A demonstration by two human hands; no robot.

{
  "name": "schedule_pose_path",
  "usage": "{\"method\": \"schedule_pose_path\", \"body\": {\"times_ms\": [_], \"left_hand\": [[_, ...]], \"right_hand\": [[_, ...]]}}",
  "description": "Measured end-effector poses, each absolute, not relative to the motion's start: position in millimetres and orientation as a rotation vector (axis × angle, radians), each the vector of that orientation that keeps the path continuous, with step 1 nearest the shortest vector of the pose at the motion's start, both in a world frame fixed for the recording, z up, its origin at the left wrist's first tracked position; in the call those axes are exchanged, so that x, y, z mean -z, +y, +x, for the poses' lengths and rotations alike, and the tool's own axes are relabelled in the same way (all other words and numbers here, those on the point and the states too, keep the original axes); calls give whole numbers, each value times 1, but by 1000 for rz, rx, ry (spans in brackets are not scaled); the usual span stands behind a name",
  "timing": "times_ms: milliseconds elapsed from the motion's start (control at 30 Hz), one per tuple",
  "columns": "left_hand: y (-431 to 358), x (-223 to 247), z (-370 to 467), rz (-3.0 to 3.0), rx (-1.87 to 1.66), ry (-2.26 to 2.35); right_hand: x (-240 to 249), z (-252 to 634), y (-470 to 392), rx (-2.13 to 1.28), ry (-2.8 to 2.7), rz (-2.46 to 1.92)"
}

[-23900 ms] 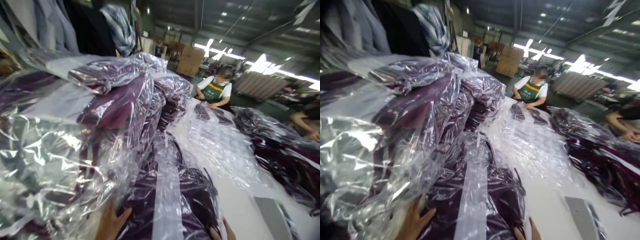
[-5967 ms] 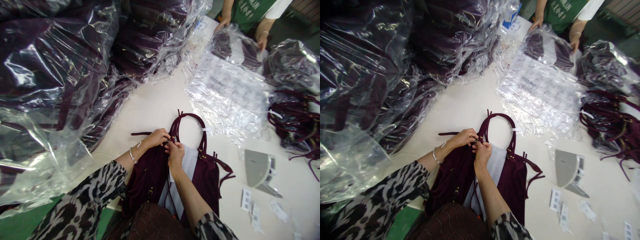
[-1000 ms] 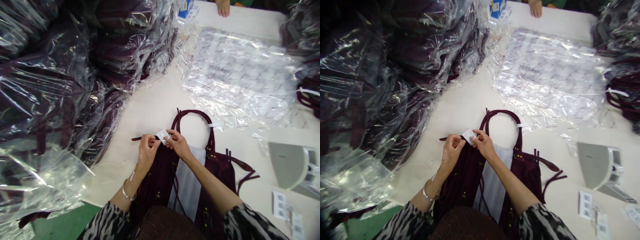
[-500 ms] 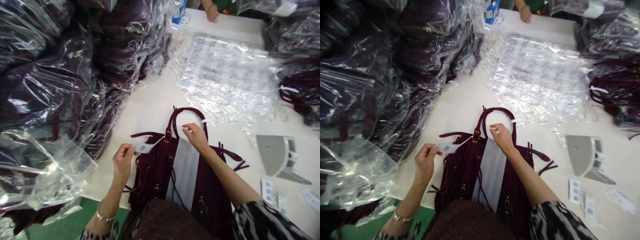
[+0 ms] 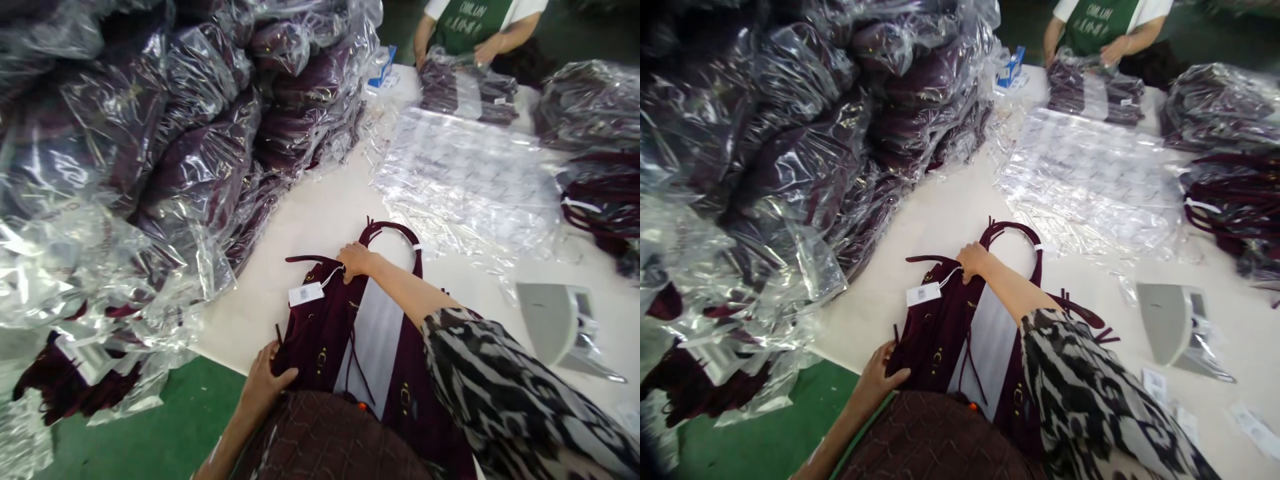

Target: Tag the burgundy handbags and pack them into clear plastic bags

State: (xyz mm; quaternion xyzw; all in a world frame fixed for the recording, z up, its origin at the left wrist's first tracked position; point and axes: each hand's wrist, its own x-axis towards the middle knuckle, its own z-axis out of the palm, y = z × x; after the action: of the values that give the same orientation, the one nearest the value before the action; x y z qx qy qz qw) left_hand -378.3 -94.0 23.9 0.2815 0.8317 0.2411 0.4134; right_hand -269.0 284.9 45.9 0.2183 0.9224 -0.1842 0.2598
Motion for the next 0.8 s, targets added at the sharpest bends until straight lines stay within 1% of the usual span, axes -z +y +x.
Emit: {"method": "schedule_pose_path", "body": {"times_ms": [133, 200, 300, 333, 367, 433, 500, 600, 633, 700, 767, 800], "left_hand": [[-57, -28, -383, 893, -604, 1961], [-27, -40, -396, 1009, -602, 1946], [36, -70, -424, 1193, -690, 1979], [63, -82, -433, 1257, -732, 2000], [91, -94, -441, 1323, -784, 2020], [146, -116, -447, 1452, -913, 2028], [194, -128, -441, 1551, -1015, 2002], [227, -121, -415, 1633, -1024, 1939], [226, -113, -405, 1650, -997, 1917], [207, -93, -392, 1671, -933, 1882], [170, -75, -389, 1670, -885, 1884], [146, -68, -392, 1653, -878, 1920]], "right_hand": [[-69, -251, 288, 585, 2462, 705], [-90, -228, 296, 637, 2453, 825], [-129, -176, 312, 724, 2450, 1030], [-141, -156, 315, 828, 2432, 1139], [-151, -135, 315, 1003, 2389, 1288], [-161, -95, 304, 1514, 2178, 1664], [-154, -63, 277, 2059, 1815, 2026], [-114, -37, 212, 2620, 1232, 2445], [-98, -32, 186, 2744, 1023, 2588], [-67, -27, 134, 2880, 645, 2833], [-44, -25, 88, 2905, 469, 3025], [-36, -25, 70, 2910, 483, 3079]]}}
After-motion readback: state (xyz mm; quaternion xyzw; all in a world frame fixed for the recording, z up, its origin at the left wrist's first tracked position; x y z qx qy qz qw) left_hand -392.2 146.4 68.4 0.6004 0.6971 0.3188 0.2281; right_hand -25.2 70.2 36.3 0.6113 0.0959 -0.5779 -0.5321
